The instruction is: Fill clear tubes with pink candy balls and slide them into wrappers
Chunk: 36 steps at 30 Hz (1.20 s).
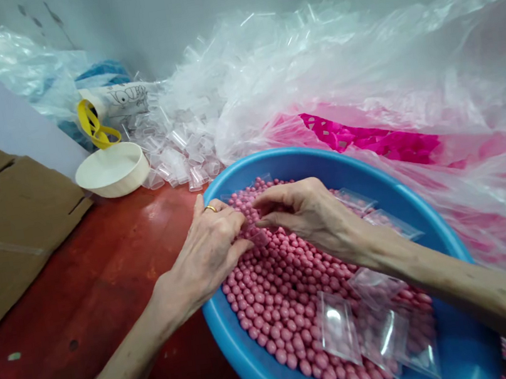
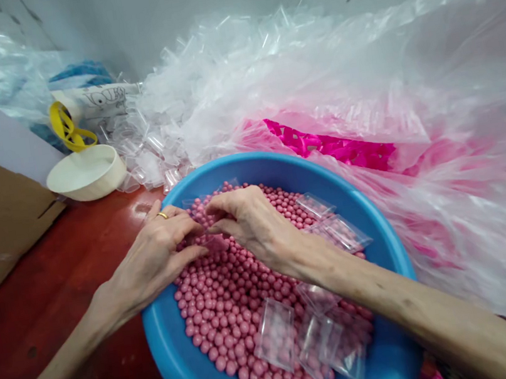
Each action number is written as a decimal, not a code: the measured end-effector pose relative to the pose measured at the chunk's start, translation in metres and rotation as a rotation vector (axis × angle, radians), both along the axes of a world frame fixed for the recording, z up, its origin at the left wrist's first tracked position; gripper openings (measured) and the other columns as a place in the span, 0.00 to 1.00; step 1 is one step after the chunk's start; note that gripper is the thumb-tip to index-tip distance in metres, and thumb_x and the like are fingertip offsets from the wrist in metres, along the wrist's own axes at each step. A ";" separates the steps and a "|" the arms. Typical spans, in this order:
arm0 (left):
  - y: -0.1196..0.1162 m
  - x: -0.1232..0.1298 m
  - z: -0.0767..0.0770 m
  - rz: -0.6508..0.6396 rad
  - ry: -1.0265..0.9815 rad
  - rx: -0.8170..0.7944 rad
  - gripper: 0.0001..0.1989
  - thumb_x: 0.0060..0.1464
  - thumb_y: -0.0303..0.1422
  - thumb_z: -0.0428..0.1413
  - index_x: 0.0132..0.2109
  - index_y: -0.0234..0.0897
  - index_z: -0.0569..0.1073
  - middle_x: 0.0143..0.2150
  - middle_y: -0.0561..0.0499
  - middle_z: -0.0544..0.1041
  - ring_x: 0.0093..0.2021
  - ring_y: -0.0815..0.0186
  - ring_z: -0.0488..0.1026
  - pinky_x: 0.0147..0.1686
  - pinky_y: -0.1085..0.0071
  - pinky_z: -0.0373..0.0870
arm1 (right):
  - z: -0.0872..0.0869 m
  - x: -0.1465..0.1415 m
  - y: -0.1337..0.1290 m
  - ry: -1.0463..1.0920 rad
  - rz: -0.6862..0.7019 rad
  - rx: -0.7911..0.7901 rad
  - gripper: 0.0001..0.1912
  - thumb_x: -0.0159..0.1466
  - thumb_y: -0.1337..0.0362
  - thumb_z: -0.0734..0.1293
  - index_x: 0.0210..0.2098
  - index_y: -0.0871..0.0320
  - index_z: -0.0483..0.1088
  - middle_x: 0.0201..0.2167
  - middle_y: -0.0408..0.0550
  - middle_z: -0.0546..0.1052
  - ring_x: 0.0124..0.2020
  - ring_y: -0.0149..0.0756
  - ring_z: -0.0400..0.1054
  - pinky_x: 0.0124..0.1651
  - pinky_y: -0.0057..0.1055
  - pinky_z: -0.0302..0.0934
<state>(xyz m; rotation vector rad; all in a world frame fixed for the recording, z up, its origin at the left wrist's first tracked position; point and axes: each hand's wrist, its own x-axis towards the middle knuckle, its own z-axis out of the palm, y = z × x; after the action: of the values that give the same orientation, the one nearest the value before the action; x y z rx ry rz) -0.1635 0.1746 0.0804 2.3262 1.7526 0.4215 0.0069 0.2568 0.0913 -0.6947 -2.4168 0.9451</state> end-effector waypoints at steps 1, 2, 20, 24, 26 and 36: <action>0.000 0.001 0.001 0.001 0.002 0.003 0.03 0.54 0.31 0.56 0.34 0.36 0.70 0.33 0.50 0.74 0.41 0.60 0.68 0.51 0.52 0.57 | 0.001 0.001 0.000 0.025 -0.030 -0.012 0.05 0.58 0.72 0.66 0.29 0.62 0.75 0.26 0.43 0.76 0.28 0.33 0.67 0.31 0.27 0.58; 0.000 0.002 0.002 -0.003 0.009 0.004 0.03 0.54 0.31 0.55 0.34 0.36 0.71 0.33 0.50 0.74 0.41 0.59 0.68 0.52 0.51 0.56 | 0.001 0.001 -0.001 0.051 -0.054 -0.024 0.04 0.58 0.71 0.66 0.30 0.62 0.75 0.25 0.43 0.76 0.27 0.33 0.67 0.31 0.27 0.58; 0.003 0.006 0.009 -0.013 -0.070 0.003 0.03 0.53 0.28 0.56 0.34 0.32 0.73 0.35 0.47 0.77 0.41 0.59 0.69 0.52 0.51 0.54 | -0.011 -0.002 -0.015 0.135 0.038 -0.028 0.11 0.57 0.79 0.65 0.33 0.60 0.76 0.31 0.43 0.79 0.33 0.32 0.72 0.38 0.25 0.61; 0.002 0.006 0.011 0.027 -0.130 0.009 0.02 0.52 0.27 0.57 0.33 0.33 0.73 0.33 0.48 0.76 0.39 0.60 0.69 0.51 0.53 0.57 | -0.011 0.004 -0.012 0.180 -0.076 -0.077 0.09 0.60 0.74 0.65 0.39 0.63 0.74 0.32 0.46 0.79 0.30 0.32 0.71 0.34 0.26 0.62; 0.000 0.005 0.012 0.049 -0.165 0.032 0.02 0.52 0.28 0.57 0.33 0.32 0.73 0.32 0.48 0.75 0.38 0.61 0.68 0.48 0.55 0.60 | -0.008 0.012 -0.008 0.180 -0.169 -0.125 0.07 0.60 0.70 0.66 0.37 0.63 0.74 0.29 0.46 0.77 0.25 0.31 0.69 0.28 0.25 0.61; -0.014 0.011 0.011 0.136 -0.113 0.219 0.01 0.52 0.25 0.57 0.33 0.30 0.74 0.34 0.44 0.76 0.45 0.54 0.66 0.48 0.52 0.62 | -0.020 0.047 -0.011 -0.199 -0.134 0.056 0.09 0.63 0.66 0.64 0.29 0.60 0.74 0.23 0.43 0.75 0.25 0.33 0.68 0.29 0.27 0.59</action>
<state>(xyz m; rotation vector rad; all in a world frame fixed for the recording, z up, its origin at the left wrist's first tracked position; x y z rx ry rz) -0.1522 0.1606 0.0912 2.2770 1.9007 0.7886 0.0537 0.2458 0.0712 -0.9569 -2.5193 0.7842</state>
